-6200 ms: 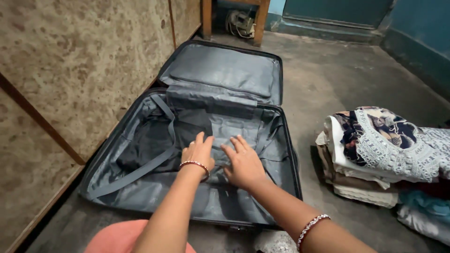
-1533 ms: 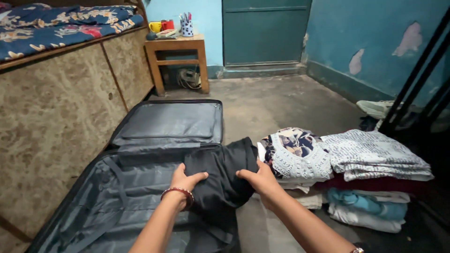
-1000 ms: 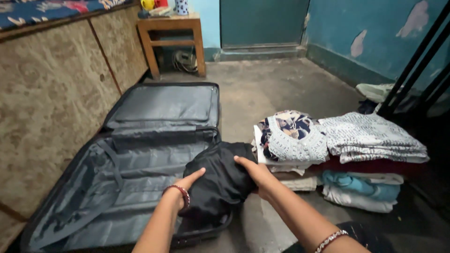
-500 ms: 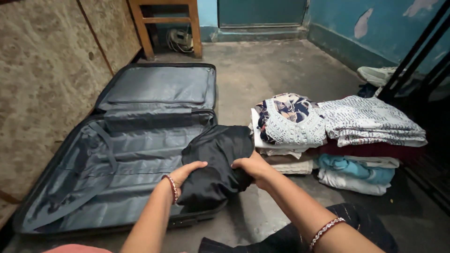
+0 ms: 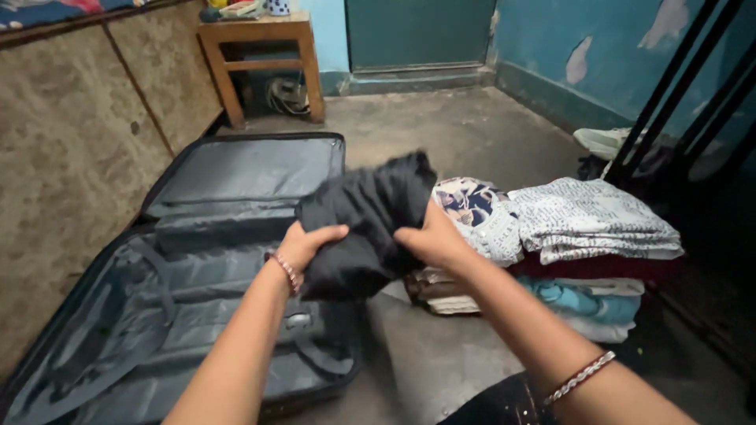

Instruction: The person folds and places various clothing items into an open suitcase. They handle shirts, pants, and other garments, arranging them neatly inside the suitcase compartments.

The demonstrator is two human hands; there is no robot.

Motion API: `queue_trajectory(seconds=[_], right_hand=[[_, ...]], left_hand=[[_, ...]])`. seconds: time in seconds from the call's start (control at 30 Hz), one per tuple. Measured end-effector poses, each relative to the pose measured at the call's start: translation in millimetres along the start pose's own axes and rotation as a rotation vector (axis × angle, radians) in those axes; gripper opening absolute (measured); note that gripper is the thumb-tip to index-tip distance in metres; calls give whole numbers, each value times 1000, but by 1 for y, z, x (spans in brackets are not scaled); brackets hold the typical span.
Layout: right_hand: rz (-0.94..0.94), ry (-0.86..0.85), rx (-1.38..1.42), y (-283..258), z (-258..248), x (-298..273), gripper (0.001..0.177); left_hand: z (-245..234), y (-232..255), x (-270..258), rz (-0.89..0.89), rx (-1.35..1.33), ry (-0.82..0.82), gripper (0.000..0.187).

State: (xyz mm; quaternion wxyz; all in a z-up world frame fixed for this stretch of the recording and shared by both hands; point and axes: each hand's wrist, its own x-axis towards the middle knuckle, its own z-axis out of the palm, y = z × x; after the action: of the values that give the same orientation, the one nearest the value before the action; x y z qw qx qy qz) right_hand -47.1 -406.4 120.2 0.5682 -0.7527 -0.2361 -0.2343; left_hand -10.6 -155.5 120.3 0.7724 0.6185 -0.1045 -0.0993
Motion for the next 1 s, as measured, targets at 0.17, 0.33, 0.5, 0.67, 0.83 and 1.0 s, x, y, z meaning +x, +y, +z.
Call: queue_trajectory(seconds=[0.17, 0.33, 0.5, 0.67, 0.83, 1.0], right_hand=[[-38, 196, -98, 10, -86, 40, 64], [388, 423, -142, 43, -155, 17, 63], [546, 507, -788, 67, -160, -36, 85], [365, 526, -1142, 47, -142, -39, 83], [31, 244, -1287, 37, -136, -29, 57], [365, 72, -1315, 60, -117, -51, 69]], left_hand=[[76, 4, 69, 280, 148, 258, 74], [153, -49, 114, 171, 53, 258, 116], [170, -99, 123, 301, 613, 78, 105], [180, -86, 121, 361, 676, 156, 80], [195, -72, 99, 497, 1223, 383, 73], [187, -83, 82, 177, 1060, 46, 69]])
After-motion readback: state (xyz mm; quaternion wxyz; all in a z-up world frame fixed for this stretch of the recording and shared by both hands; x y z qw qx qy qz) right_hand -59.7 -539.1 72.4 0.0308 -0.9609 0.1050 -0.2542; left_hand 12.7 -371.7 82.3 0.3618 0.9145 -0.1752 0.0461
